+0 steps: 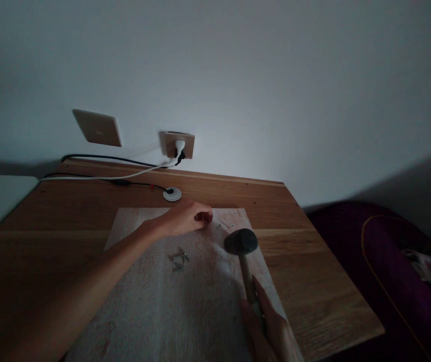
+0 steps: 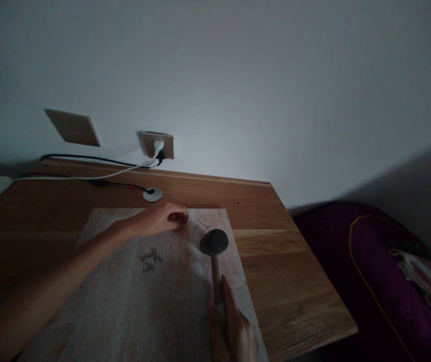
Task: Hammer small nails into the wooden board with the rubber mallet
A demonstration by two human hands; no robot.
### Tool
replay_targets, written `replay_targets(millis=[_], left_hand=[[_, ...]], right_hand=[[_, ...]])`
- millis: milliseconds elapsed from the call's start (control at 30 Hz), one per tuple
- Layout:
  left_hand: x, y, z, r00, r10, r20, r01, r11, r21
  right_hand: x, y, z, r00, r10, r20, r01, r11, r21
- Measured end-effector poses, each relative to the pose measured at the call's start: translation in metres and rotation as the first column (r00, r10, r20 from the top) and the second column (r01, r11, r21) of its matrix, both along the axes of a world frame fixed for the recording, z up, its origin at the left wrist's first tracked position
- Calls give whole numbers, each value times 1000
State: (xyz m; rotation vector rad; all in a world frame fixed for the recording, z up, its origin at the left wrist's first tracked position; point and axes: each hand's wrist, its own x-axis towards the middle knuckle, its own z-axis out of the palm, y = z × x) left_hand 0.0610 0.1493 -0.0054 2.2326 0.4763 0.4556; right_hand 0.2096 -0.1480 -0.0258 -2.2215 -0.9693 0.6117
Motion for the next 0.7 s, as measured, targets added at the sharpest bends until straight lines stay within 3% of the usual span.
replay_targets(millis=[700], left_hand=[[1, -2, -6, 1000, -5, 8, 5, 1000, -21]], right_hand=[[-4, 1, 11, 1000, -3, 22, 3, 1000, -1]])
